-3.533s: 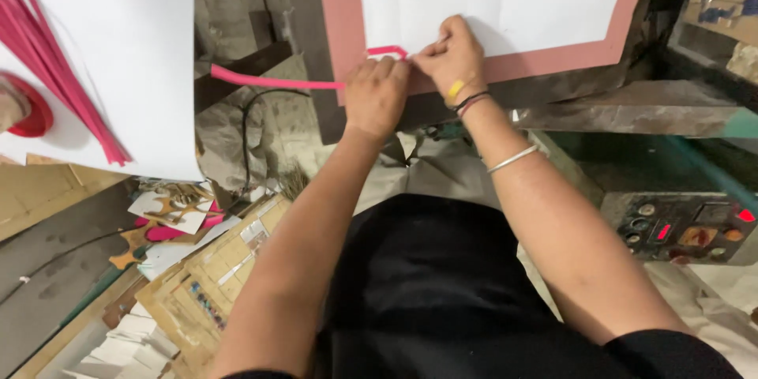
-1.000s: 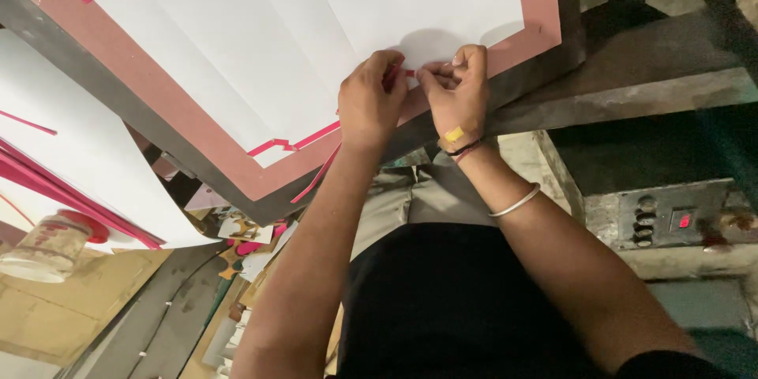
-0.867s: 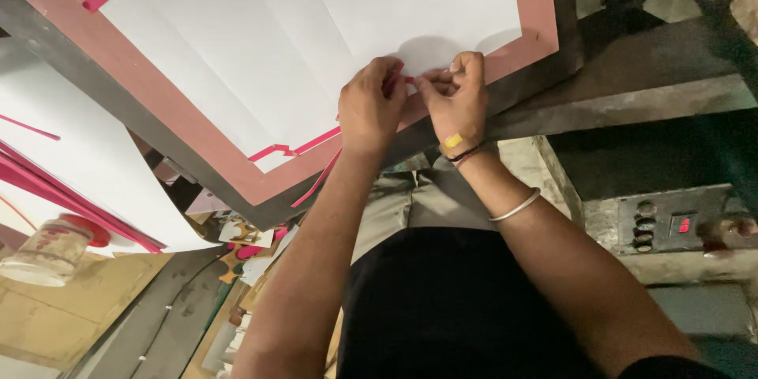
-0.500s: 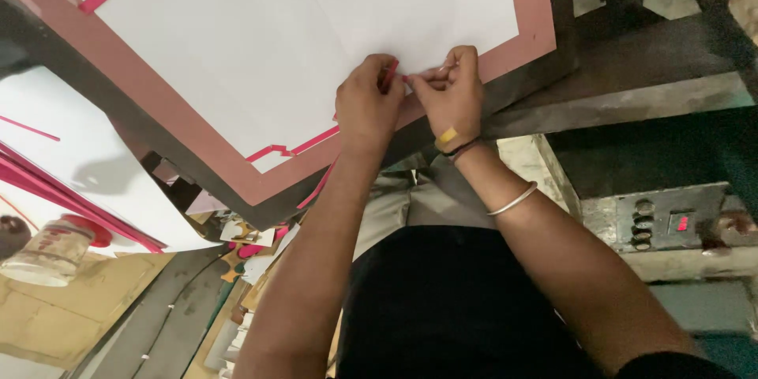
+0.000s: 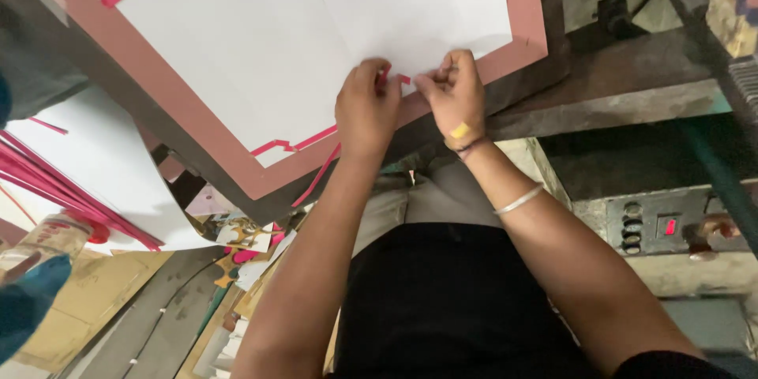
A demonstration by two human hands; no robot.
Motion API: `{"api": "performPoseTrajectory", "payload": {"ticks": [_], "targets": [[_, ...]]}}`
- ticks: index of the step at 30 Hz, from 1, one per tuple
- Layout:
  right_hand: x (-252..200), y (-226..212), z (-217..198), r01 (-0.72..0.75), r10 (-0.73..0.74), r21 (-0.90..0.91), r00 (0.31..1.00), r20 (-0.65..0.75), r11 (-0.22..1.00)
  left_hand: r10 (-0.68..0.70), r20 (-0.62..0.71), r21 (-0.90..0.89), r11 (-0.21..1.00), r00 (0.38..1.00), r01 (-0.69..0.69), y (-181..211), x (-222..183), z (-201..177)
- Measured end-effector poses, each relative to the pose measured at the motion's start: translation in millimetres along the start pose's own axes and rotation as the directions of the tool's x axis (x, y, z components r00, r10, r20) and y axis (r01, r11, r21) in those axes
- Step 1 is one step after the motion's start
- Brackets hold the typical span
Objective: Manually applying and taping thin decorative paper strips onto a larger paper sheet for packaging.
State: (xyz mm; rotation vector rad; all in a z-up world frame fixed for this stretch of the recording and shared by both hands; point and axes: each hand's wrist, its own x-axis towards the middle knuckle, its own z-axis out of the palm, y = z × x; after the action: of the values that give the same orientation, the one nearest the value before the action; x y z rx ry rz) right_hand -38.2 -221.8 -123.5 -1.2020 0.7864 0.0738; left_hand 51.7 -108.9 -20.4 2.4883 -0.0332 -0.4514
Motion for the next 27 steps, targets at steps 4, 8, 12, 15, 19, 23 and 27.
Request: {"api": "performPoseTrajectory", "payload": {"ticks": [4, 8, 12, 15, 19, 23, 27], "targets": [[-21.0, -33.5, -23.3, -0.027, 0.018, 0.090, 0.994, 0.104, 0.996, -0.020, 0.121, -0.057, 0.998, 0.992, 0.027, 3.3, -27.8, -19.0], [-43.0, -66.5, -24.9, 0.107, -0.061, -0.109, 0.931, 0.361, 0.988, 0.106, 0.245, 0.034, 0.992, 0.964, -0.118, -7.1, -55.7, -14.1], [-43.9, -85.2, -23.3, 0.347, -0.147, -0.443, 0.893, 0.425, 0.827, 0.135, 0.228, 0.042, 0.988, 0.964, -0.148, -12.4, -63.9, -7.8], [-39.5, -95.6, -18.0, 0.378, -0.117, -0.500, 0.871, 0.477, 0.779, 0.258, 0.182, 0.081, 0.958, 0.949, -0.276, -21.1, -68.2, -2.4], [-25.7, -70.9, -24.0, 0.236, 0.009, -0.476, 0.890, 0.457, 0.847, 0.297, 0.150, 0.036, 0.952, 0.943, -0.305, -25.2, -71.2, -1.1], [-22.7, -33.5, -24.7, -0.095, 0.116, -0.070, 0.907, 0.404, 0.993, 0.276, 0.064, 0.004, 0.961, 0.959, -0.276, -27.1, -69.0, 1.9], [-20.9, -26.8, -11.2, -0.258, 0.225, 0.212, 0.959, 0.170, 0.942, 0.147, -0.082, -0.157, 0.975, 0.986, -0.159, -28.0, -55.8, -1.8]]}}
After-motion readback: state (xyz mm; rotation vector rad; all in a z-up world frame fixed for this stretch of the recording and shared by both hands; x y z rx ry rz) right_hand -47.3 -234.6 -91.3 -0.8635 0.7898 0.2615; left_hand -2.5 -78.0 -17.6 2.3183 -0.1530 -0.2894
